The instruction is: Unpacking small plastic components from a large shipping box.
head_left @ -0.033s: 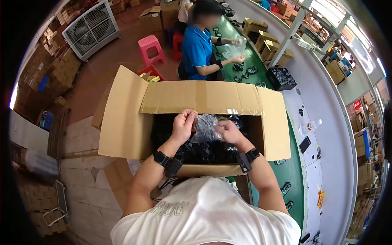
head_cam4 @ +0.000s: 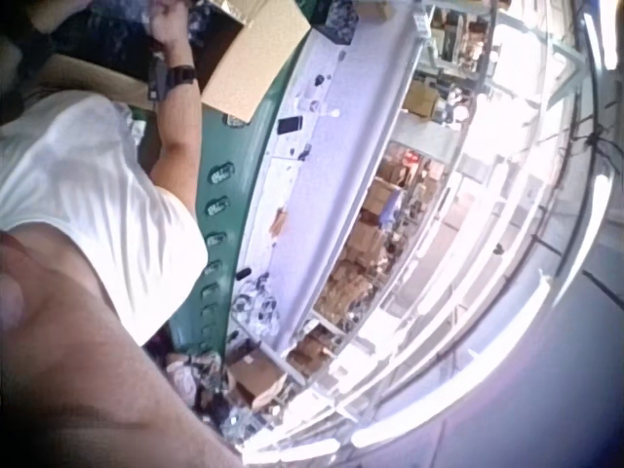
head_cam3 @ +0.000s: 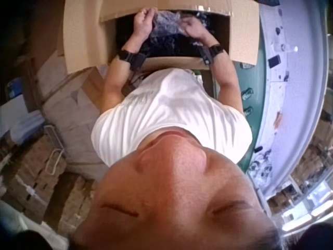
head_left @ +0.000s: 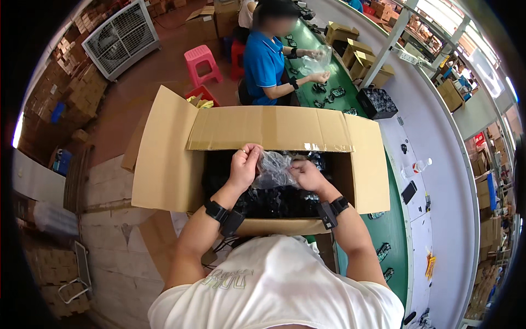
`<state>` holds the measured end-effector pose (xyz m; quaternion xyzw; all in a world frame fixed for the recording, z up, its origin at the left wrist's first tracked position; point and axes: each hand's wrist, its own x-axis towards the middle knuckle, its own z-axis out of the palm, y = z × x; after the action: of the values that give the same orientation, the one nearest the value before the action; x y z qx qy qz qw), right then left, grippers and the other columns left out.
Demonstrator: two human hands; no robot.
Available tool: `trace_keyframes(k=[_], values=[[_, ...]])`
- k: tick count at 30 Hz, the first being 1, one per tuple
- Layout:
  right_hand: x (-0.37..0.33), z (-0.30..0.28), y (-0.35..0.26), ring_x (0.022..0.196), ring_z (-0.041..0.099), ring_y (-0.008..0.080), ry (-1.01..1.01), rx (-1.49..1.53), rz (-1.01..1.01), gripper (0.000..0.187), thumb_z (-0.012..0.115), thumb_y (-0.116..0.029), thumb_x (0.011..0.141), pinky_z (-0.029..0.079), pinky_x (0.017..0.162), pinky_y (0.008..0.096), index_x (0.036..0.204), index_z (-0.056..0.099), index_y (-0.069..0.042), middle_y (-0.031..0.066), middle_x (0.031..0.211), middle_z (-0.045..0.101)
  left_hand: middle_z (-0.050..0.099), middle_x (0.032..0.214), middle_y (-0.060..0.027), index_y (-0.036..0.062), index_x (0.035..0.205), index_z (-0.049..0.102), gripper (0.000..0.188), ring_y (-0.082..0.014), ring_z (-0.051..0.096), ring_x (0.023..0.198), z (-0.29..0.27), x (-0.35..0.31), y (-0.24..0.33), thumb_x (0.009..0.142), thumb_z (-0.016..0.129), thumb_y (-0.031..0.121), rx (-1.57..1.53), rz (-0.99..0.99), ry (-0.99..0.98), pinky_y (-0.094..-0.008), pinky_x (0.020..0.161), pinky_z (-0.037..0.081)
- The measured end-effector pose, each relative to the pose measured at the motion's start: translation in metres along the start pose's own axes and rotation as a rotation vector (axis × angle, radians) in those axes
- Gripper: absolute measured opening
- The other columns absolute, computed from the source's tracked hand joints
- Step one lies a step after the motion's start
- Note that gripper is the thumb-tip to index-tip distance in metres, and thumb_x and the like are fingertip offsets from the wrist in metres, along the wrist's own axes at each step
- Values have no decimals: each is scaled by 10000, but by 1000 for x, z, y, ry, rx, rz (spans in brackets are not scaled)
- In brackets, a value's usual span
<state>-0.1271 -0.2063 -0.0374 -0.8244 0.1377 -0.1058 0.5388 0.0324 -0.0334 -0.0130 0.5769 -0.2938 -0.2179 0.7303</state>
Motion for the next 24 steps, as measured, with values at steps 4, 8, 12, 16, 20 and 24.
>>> trace_keyframes(k=[4, 8, 12, 16, 20, 24], values=[[8, -8, -1, 705, 675, 237, 116, -249, 142, 227, 663, -235, 915, 539, 657, 364, 924, 743, -23, 142, 752, 703, 605, 697, 3, 12, 1004, 657, 171, -69, 553, 649, -8, 3, 2, 1033, 564, 153, 250, 83, -29, -247, 600, 458], [5, -21, -32, 777, 698, 338, 182, -174, 84, 329, 760, -374, 863, 556, 714, 418, 878, 755, -45, 179, 793, 711, 648, 658, -143, 23, 1037, 678, 133, -242, 662, 575, -6, 2, 15, 984, 589, 105, 685, 288, -101, -322, 545, 494], [-2, -8, -33, 825, 674, 327, 45, -319, -341, 396, 810, -479, 794, 549, 749, 398, 824, 742, -90, 124, 828, 676, 673, 643, -101, 1, 1068, 684, 156, -175, 703, 603, 8, -4, 22, 992, 569, 73, 573, 249, -58, -296, 552, 530], [-13, 9, -60, 781, 666, 332, 2, -594, -249, 356, 829, -407, 774, 545, 682, 405, 843, 717, -77, 105, 876, 662, 707, 745, -48, -20, 1141, 651, 207, -99, 704, 652, 1, -4, 12, 1041, 520, 105, 205, 86, 29, -239, 567, 546], [-10, 9, -46, 772, 667, 333, 188, -527, -411, 138, 736, -183, 821, 551, 677, 398, 859, 703, -55, 125, 909, 662, 720, 796, -59, -10, 1171, 640, 220, -113, 711, 664, 1, -4, 13, 1050, 508, 116, 102, 38, 52, -235, 579, 553], [-9, -2, -51, 808, 669, 328, 282, -408, -380, 77, 691, -81, 841, 550, 709, 392, 882, 692, -17, 148, 919, 660, 701, 714, -52, -10, 1119, 667, 189, -100, 698, 642, -1, -6, 17, 1024, 537, 88, 366, 218, 94, -240, 579, 538]])
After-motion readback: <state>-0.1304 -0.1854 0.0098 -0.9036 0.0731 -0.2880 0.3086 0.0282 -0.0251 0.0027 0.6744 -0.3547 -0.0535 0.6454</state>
